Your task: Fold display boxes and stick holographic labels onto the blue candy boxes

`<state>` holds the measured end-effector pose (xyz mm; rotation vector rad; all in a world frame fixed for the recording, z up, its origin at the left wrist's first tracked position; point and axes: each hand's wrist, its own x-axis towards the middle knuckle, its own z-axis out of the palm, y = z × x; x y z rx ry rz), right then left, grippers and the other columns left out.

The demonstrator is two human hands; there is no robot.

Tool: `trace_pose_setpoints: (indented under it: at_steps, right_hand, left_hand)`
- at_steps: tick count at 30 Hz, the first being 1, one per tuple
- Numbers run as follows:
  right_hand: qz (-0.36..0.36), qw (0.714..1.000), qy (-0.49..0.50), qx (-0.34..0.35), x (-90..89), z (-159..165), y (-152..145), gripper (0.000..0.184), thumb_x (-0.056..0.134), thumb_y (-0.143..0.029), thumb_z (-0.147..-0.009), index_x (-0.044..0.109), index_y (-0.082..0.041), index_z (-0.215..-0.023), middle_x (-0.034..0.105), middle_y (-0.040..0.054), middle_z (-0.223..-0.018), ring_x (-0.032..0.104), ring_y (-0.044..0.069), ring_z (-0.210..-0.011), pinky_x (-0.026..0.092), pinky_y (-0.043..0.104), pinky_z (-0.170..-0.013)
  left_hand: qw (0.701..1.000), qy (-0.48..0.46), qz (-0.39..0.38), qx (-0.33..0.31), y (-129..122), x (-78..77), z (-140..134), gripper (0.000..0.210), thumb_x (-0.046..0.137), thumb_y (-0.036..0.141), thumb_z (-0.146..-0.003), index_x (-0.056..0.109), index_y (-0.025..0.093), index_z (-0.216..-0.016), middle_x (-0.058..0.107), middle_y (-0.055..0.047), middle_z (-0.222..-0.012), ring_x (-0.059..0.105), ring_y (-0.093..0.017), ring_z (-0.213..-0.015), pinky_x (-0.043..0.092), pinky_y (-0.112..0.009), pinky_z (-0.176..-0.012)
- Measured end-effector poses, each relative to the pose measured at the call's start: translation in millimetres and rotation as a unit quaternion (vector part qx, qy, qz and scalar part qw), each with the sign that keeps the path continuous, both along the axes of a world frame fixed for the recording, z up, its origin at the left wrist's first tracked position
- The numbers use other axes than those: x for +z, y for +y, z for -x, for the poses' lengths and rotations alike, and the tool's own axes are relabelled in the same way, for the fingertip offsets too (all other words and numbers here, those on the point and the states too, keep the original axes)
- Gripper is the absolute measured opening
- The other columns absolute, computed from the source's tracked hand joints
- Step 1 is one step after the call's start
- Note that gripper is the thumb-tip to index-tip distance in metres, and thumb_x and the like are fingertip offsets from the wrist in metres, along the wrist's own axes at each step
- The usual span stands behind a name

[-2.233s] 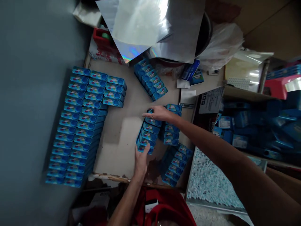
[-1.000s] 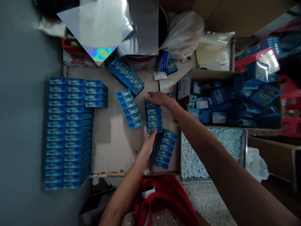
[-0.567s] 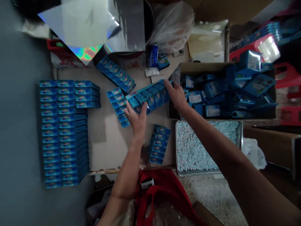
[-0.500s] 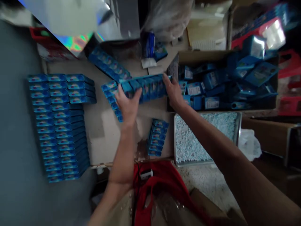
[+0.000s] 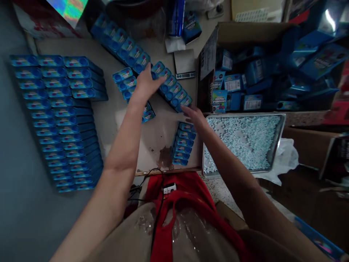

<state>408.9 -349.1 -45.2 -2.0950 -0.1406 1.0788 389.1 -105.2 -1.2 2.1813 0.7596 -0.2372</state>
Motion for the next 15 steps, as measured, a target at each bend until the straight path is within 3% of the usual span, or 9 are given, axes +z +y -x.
trace_pose_setpoints:
  at_steps: [1,2,4,6,8,10,12,15]
  right_hand:
    - [0.014,1.000,-0.011,0.023,1.8,-2.4,-6.9,0.056,0.051,-0.056,-0.100,0.062,-0.019,-0.140,0.071,0.0121,-0.138,0.067,0.026,-0.127,0.053,0.044,-0.109]
    - [0.026,0.998,-0.028,0.054,3.0,-4.8,-13.4,0.051,0.054,-0.053,-0.099,0.066,-0.018,-0.135,0.071,0.0121,-0.137,0.065,0.026,-0.131,0.048,0.044,-0.115]
    - [0.033,0.992,-0.030,0.114,3.3,-9.0,-24.6,0.046,0.056,-0.048,-0.100,0.069,-0.018,-0.132,0.070,0.0117,-0.140,0.059,0.025,-0.140,0.039,0.044,-0.124]
    - [0.029,0.985,0.002,0.170,1.0,-12.1,-33.6,0.049,0.068,-0.047,-0.094,0.069,-0.019,-0.134,0.067,0.0112,-0.145,0.057,0.027,-0.142,0.038,0.045,-0.125]
    - [0.025,0.971,0.023,0.236,-2.8,-13.3,-41.4,0.068,0.086,-0.044,-0.079,0.067,-0.019,-0.139,0.064,0.0115,-0.150,0.057,0.030,-0.143,0.039,0.046,-0.125]
    - [0.025,0.956,0.022,0.291,-6.6,-12.9,-49.6,0.082,0.093,-0.039,-0.070,0.064,-0.019,-0.144,0.062,0.0123,-0.152,0.058,0.031,-0.142,0.041,0.046,-0.124]
    - [0.029,0.946,0.001,0.322,-9.8,-11.7,-59.7,0.085,0.089,-0.041,-0.076,0.057,-0.020,-0.152,0.062,0.0122,-0.152,0.059,0.030,-0.141,0.042,0.047,-0.123]
    - [0.052,0.955,-0.048,0.289,-13.1,-7.1,-80.3,0.081,0.083,-0.050,-0.082,0.057,-0.019,-0.152,0.067,0.0139,-0.145,0.063,0.032,-0.136,0.046,0.051,-0.118]
  left_hand:
    - [0.999,-0.021,-0.022,0.030,-14.8,7.7,22.0,0.059,0.076,0.048,-0.092,0.062,0.003,-0.128,0.053,-0.017,-0.155,0.043,-0.033,-0.151,0.033,-0.048,-0.125]
    - [0.997,-0.063,-0.030,0.036,-33.2,13.7,50.0,0.051,0.072,0.049,-0.094,0.066,0.010,-0.127,0.055,-0.013,-0.152,0.044,-0.031,-0.151,0.036,-0.047,-0.124]
    - [0.992,-0.083,0.021,0.090,-77.7,16.9,117.7,0.035,0.070,0.048,-0.094,0.071,0.019,-0.113,0.070,-0.010,-0.129,0.061,-0.028,-0.133,0.045,-0.045,-0.115]
    - [0.976,0.014,0.119,0.180,-127.5,7.1,185.3,0.030,0.076,0.050,-0.087,0.070,0.022,-0.090,0.074,-0.005,-0.091,0.071,-0.026,-0.100,0.054,-0.041,-0.098]
    - [0.920,0.141,0.265,0.253,-178.5,-9.9,235.3,0.037,0.089,0.049,-0.068,0.066,0.023,-0.079,0.067,-0.001,-0.067,0.069,-0.025,-0.079,0.056,-0.039,-0.084]
    - [0.851,0.144,0.410,0.295,-227.3,-26.5,259.8,0.046,0.096,0.047,-0.056,0.070,0.022,-0.084,0.072,-0.004,-0.074,0.070,-0.027,-0.080,0.056,-0.041,-0.084]
    - [0.793,0.062,0.491,0.356,-268.6,-38.5,263.2,0.051,0.095,0.052,-0.058,0.074,0.022,-0.094,0.078,-0.008,-0.090,0.072,-0.029,-0.091,0.057,-0.044,-0.091]
    - [0.747,-0.045,0.485,0.452,-299.0,-47.5,251.8,0.056,0.093,0.057,-0.063,0.073,0.023,-0.103,0.079,-0.010,-0.103,0.073,-0.029,-0.103,0.056,-0.045,-0.099]
